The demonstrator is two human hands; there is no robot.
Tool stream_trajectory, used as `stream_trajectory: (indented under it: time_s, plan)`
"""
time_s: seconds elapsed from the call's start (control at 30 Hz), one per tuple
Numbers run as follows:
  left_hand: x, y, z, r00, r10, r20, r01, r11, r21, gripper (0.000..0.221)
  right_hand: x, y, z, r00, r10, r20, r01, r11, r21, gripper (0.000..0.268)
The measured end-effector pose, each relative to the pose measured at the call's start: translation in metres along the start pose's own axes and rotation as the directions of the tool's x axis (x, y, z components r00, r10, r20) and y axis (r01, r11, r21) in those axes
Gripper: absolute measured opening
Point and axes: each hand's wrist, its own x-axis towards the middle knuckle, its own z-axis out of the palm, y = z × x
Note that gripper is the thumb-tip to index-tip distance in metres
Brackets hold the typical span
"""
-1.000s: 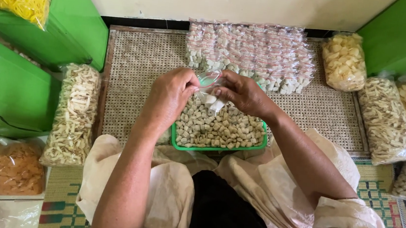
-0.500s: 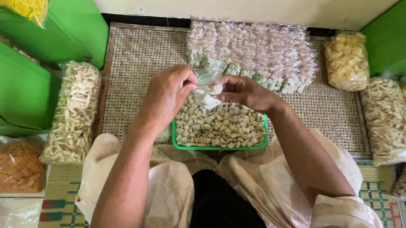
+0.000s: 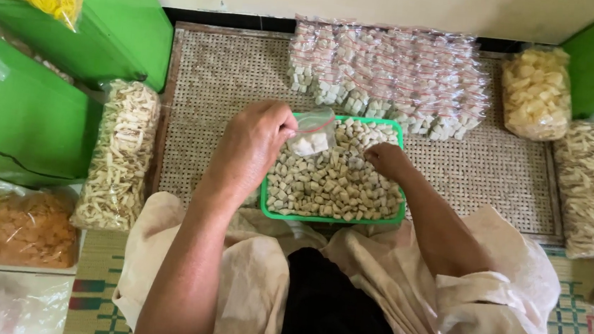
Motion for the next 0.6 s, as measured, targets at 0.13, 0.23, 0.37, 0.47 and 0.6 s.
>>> stream_trajectory:
  time_s: [0.13,0.23,0.37,0.47,0.6]
  plan:
    - [0.0,0.009,-0.003,1.0,-0.001,-0.019,0.001,0.999,0.032,0.016,0.048,0.032,0.09,0.997,0.057,0.047,-0.048,0.984,-0.171,0.029]
    - [0.002,0.012,-0.005,1.0,-0.015,-0.021,0.016,0.999,0.038,0.016,0.004,0.008,0.062,0.994,0.095,0.059,-0.077,0.964,-0.255,0.032]
    - [0.001,0.013,-0.005,1.0,-0.02,-0.013,0.021,0.999,0.037,0.017,-0.015,-0.032,0.022,0.999,0.044,0.029,-0.03,0.932,-0.362,0.026]
    - [0.002,0.017,-0.009,1.0,-0.018,-0.012,0.019,0.999,0.045,0.017,-0.009,-0.034,0.024,1.0,0.011,0.007,-0.008,0.932,-0.361,0.024]
    - [-0.001,0.01,-0.003,1.0,-0.026,-0.01,0.026,0.999,0.028,0.017,-0.02,-0.053,0.017,0.999,-0.034,-0.006,0.031,0.951,-0.308,0.022]
